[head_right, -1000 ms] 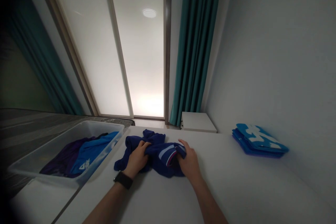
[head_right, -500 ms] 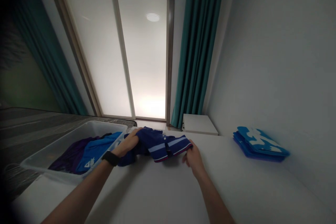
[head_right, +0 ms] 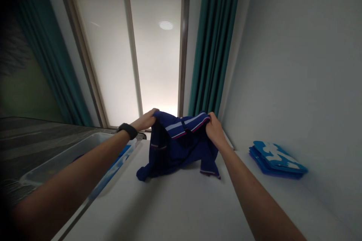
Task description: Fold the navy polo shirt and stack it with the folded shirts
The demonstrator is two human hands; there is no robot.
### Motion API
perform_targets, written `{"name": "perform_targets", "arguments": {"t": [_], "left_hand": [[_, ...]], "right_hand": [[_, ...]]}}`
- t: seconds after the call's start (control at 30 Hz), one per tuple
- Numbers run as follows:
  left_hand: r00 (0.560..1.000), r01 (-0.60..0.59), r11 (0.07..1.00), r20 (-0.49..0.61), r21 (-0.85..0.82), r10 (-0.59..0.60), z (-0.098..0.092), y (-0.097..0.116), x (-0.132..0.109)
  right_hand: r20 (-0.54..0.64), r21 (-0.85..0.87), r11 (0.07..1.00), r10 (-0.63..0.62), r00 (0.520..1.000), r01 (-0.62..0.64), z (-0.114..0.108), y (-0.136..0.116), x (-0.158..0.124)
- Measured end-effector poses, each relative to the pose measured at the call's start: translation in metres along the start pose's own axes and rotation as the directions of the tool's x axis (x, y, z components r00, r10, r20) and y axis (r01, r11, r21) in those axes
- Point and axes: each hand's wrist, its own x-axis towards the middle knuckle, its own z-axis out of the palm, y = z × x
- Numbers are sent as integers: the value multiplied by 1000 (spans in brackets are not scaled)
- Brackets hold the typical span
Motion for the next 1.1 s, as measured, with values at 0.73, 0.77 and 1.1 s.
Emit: {"name": "perform_targets", "arguments": {"t": [0.73, 0.77, 1.1], "left_hand": [[844, -311, 901, 524, 303, 115, 57, -70, -145], [829, -320, 890, 551, 324, 98, 58, -73, -152], [737, -359, 832, 675, 422, -24, 51, -67, -183]], "right_hand": [[444, -485, 869, 147, 884, 99, -5, 99, -179], [466, -502, 856, 145, 873, 126, -5, 100, -188], [681, -568, 777, 260, 685, 271, -31, 80, -214]]}}
